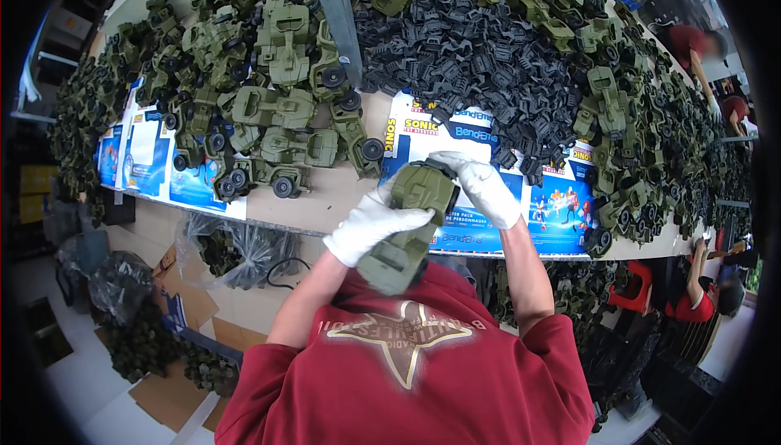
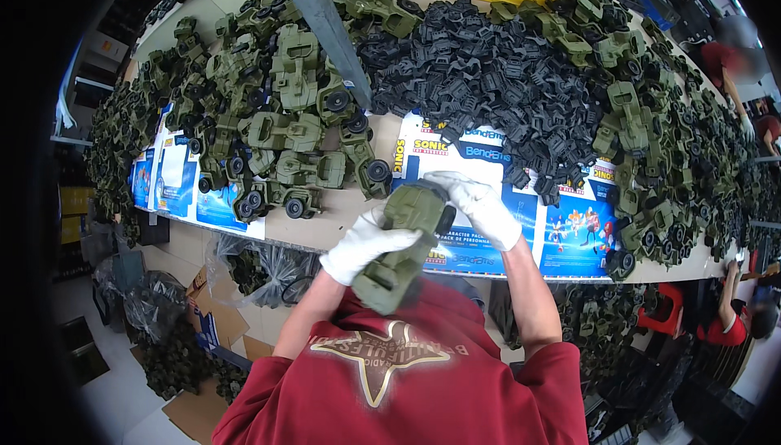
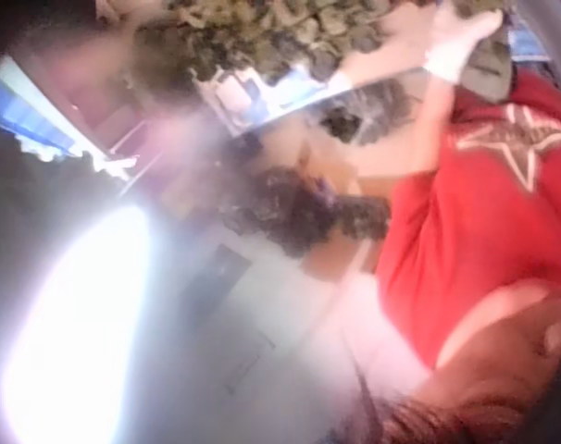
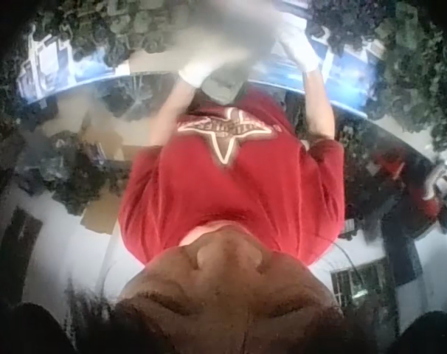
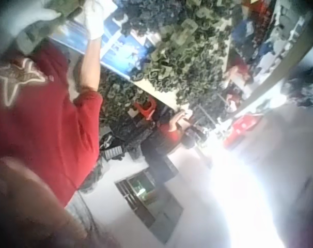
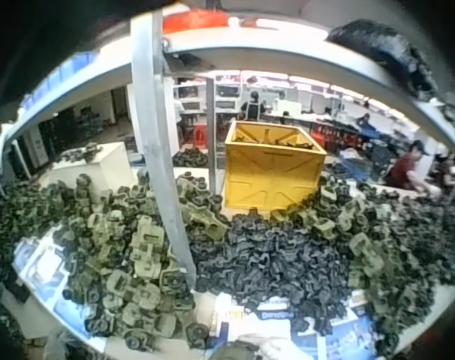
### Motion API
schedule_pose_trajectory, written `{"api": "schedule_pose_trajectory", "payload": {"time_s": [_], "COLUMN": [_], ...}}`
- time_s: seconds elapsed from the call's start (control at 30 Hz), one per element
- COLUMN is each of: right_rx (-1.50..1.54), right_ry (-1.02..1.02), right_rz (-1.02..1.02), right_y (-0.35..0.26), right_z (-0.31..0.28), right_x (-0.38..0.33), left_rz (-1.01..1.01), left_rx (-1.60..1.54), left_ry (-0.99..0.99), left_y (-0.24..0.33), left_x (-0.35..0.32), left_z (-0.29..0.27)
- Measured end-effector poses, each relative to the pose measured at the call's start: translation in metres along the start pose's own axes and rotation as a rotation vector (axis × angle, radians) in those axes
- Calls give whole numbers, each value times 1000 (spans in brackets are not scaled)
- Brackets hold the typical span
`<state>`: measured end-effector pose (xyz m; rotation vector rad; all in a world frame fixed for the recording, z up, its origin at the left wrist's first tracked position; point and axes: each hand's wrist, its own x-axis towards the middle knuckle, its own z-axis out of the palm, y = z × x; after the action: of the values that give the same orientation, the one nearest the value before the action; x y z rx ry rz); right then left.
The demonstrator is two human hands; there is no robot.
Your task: The person is assembling plastic toy vehicles by attaching wheels and other components.
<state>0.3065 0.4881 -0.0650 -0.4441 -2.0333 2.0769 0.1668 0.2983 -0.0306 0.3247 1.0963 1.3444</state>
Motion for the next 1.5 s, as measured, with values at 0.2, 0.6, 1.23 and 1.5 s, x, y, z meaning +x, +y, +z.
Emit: {"api": "schedule_pose_trajectory", "payload": {"time_s": [0.2, 0.6, 1.23, 1.5], "right_rx": [-58, -302, 1223, -990], "right_ry": [320, 441, 847, 909], "right_rz": [-71, -334, -559, 507], "right_y": [-2, -2, -58, 93], "right_z": [55, 83, -127, -82], "right_x": [-1, -28, -59, -7], "left_rz": [367, 594, 420, 681], "left_rx": [216, 280, 1725, 1786], "left_ry": [96, 78, 1142, 1092], "left_y": [-27, -40, 80, 67], "left_x": [24, 13, 74, 90], "left_z": [-4, -10, -96, -136]}}
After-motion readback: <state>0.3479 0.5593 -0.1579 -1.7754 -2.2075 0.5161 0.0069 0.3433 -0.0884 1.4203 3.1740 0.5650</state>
